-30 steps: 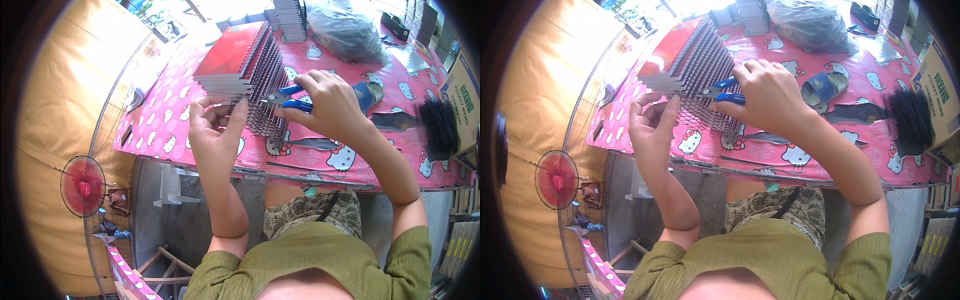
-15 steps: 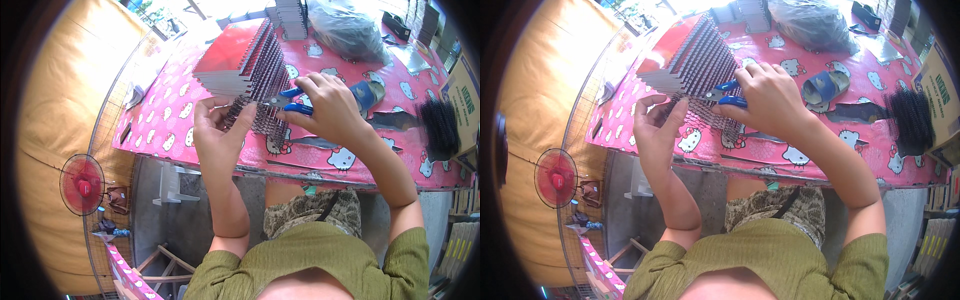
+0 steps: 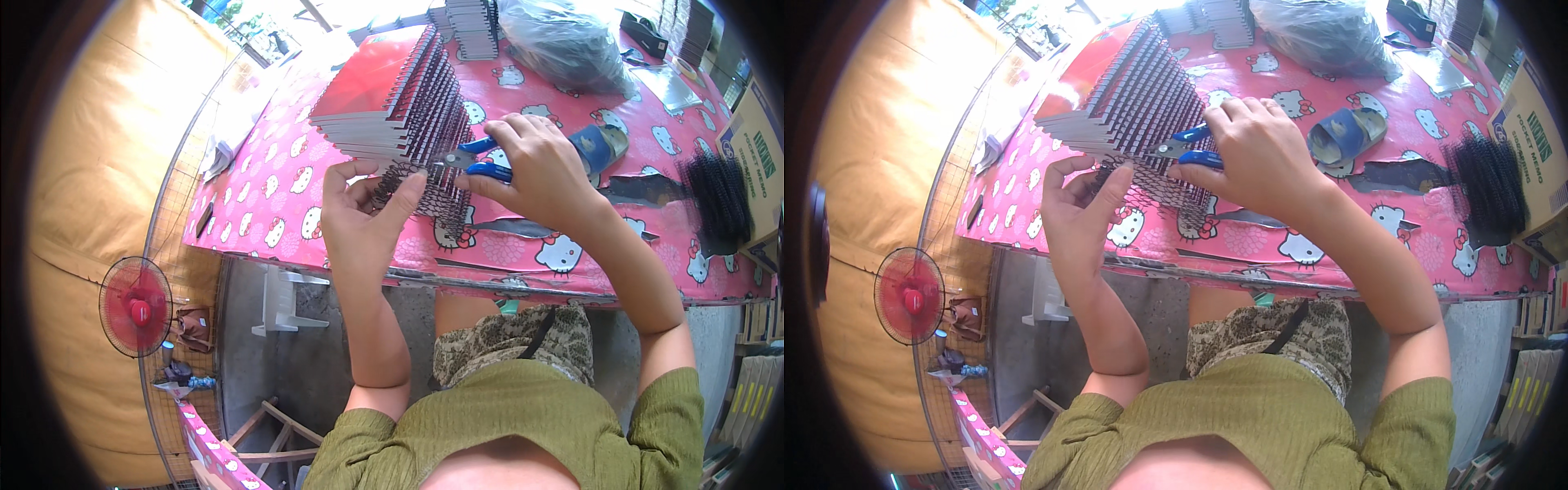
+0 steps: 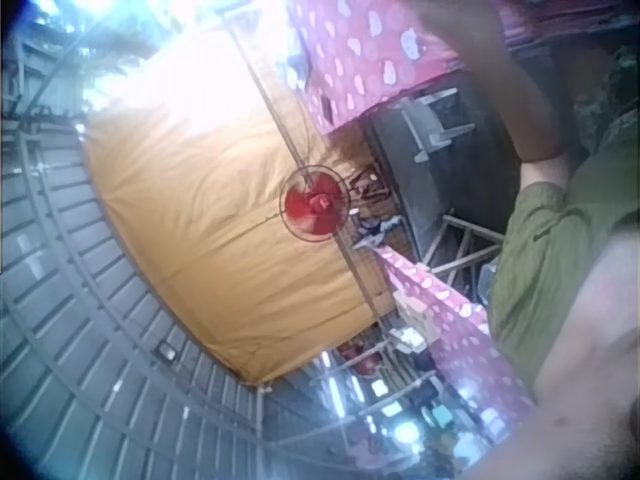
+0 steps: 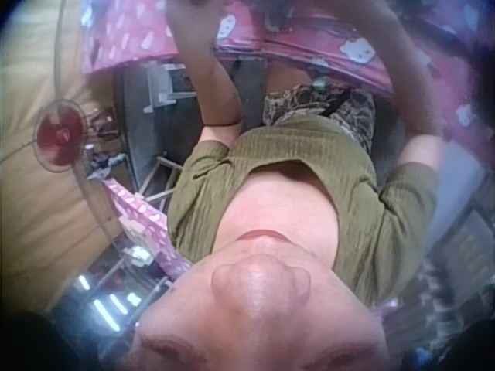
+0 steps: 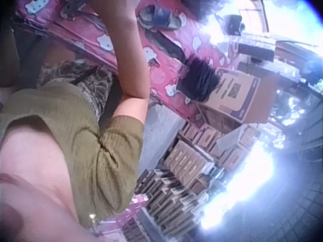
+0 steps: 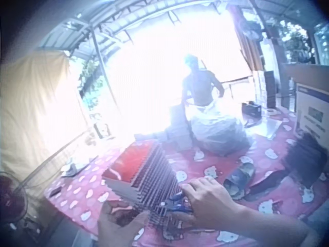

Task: The person trims excess plastic spiral binding from stacks of notebooks using a pair of shears, handling one notebook stack at a time and placing them in a different pile on the table.

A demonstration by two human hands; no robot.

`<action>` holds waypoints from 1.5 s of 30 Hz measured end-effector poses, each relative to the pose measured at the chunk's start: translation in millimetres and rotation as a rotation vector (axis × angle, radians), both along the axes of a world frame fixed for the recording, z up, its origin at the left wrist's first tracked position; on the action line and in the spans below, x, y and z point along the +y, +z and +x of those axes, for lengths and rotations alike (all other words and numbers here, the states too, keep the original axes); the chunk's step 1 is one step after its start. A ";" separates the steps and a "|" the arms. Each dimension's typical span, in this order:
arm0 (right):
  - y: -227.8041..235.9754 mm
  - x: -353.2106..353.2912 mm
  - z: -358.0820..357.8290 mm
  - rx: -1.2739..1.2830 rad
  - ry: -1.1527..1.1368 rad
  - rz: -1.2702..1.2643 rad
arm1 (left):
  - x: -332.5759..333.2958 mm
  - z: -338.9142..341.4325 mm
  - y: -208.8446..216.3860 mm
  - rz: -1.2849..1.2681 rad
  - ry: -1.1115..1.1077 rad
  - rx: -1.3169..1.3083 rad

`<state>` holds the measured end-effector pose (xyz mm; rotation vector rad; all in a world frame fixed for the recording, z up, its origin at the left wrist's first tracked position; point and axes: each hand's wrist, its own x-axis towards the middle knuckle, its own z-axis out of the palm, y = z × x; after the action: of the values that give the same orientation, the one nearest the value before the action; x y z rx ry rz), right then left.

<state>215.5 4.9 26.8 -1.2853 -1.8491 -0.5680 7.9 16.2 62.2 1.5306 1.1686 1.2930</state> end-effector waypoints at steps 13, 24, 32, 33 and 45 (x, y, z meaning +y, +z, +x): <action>3.6 -1.7 4.9 -0.019 0.003 -0.251 | 3.1 -4.9 -5.5 -0.080 -0.003 0.016; 6.5 1.2 -3.5 0.002 -0.025 -0.619 | 10.2 -5.6 -19.2 0.037 -0.006 0.067; -10.5 4.5 -3.5 0.015 0.022 -0.188 | 7.9 1.1 -24.0 0.026 -0.031 0.075; -7.1 2.6 -6.4 0.046 0.020 -0.325 | 9.8 0.3 -27.4 0.062 -0.029 0.082; -27.2 14.4 3.6 -0.036 0.050 0.108 | 10.6 2.7 -34.5 0.025 -0.014 0.124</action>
<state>219.1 19.3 -0.4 -1.1617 -1.8490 -0.6591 10.6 26.7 27.7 1.6544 1.2207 1.2226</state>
